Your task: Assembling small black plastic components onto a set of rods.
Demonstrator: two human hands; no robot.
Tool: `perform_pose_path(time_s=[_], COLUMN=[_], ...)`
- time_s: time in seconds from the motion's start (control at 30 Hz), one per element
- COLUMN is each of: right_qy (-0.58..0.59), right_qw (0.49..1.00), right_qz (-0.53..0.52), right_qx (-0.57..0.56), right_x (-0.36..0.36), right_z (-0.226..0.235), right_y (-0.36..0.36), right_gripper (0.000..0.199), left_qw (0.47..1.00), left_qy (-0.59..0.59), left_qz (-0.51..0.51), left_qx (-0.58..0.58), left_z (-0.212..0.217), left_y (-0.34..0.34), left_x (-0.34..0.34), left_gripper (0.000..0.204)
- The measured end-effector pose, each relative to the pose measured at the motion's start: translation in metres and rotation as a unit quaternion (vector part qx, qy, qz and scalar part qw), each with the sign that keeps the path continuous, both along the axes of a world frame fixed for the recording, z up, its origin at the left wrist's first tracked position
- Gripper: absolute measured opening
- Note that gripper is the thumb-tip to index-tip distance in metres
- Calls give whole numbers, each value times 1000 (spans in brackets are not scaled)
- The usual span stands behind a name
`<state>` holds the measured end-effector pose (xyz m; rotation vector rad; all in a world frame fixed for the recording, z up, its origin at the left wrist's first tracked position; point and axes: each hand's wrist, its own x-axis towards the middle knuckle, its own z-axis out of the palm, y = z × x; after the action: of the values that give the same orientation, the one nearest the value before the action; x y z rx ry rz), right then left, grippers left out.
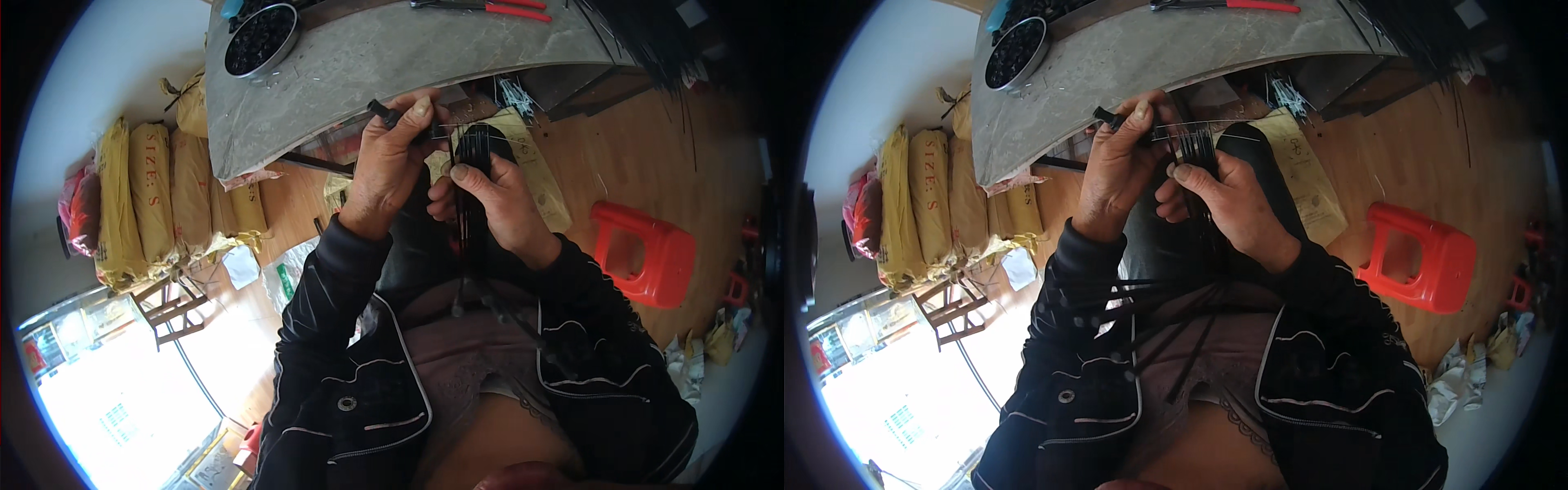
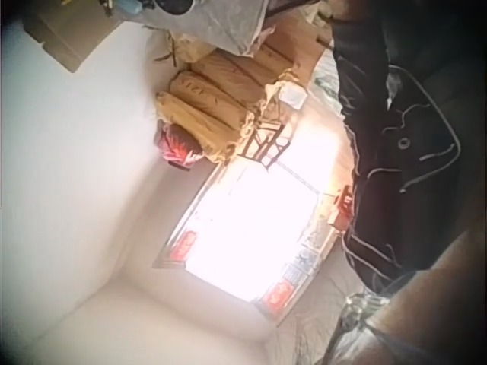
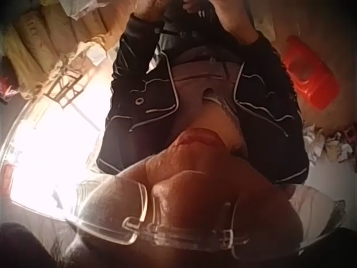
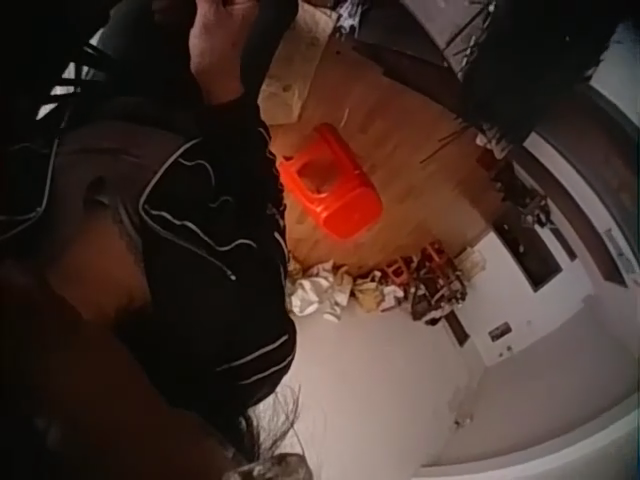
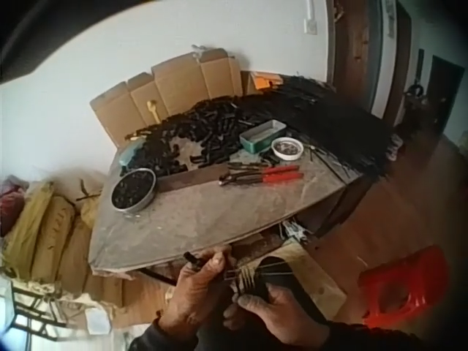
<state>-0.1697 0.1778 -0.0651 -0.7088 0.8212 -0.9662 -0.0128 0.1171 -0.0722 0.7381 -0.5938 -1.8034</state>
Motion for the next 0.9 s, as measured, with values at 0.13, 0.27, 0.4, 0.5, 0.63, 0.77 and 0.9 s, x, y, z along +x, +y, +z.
perform_pose_path(time_s=[0.13,0.27,0.4,0.5,0.63,0.77,0.9], right_qy=[-5,4,11,22,27,26,12], right_qw=[1000,1000,1000,1000,1000,999,1000], right_qz=[5,9,7,14,9,14,8], right_qx=[21,12,9,-1,9,12,16], right_x=[2,5,10,12,13,13,13], right_z=[0,-3,1,0,2,0,-3], right_y=[-2,-2,-2,-2,-3,-2,-2], right_gripper=[24,21,19,18,18,18,17], left_qw=[999,997,997,997,998,998,998], left_qy=[-41,-68,-56,-41,-10,-10,3], left_qz=[-4,10,27,29,27,22,18], left_qx=[-35,-45,-44,-61,-53,-64,-52], left_z=[2,5,7,5,4,0,2], left_y=[5,7,8,9,8,7,7], left_x=[2,3,6,8,9,11,11], left_gripper=[24,22,21,20,19,19,19])
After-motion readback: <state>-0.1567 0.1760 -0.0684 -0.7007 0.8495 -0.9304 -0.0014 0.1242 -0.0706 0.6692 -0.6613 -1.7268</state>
